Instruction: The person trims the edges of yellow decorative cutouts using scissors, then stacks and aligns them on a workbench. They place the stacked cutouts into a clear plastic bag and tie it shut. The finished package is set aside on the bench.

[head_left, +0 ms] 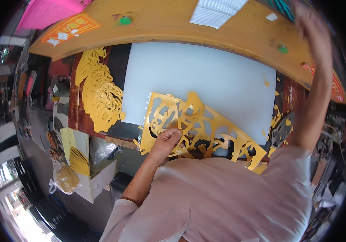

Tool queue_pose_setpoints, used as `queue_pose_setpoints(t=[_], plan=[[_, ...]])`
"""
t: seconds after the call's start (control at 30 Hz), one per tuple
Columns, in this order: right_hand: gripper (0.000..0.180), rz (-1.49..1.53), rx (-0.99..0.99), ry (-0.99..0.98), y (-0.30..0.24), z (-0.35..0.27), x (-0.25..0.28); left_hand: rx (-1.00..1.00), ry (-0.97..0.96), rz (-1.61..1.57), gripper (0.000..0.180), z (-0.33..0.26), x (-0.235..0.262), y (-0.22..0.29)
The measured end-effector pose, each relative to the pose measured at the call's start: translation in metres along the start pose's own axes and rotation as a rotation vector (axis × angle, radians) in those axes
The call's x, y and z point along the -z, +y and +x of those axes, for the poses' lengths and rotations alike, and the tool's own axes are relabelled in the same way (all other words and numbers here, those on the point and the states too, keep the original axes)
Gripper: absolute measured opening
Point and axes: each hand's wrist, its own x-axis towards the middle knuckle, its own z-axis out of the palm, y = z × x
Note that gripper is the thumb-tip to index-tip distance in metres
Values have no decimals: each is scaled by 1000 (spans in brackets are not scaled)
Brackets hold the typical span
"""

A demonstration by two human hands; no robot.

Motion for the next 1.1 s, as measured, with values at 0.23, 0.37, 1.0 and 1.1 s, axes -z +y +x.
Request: queue_pose_setpoints(t=[0.23, 0.37, 1.0, 1.1], plan=[[52, 61, -208, -525, 61, -160, -307, -79, -151, 291, 24, 18, 7, -14], [14, 504, -400, -103, 27, -176, -305, -227, -220, 317, 28, 23, 24, -18], [27, 377, -308, -27, -136, -233, -331, -949, 252, -509, 34, -36, 236, 98], [27, 352, -429, 0, -117, -267, -338, -808, 451, -456, 41, -18, 299, 50]])
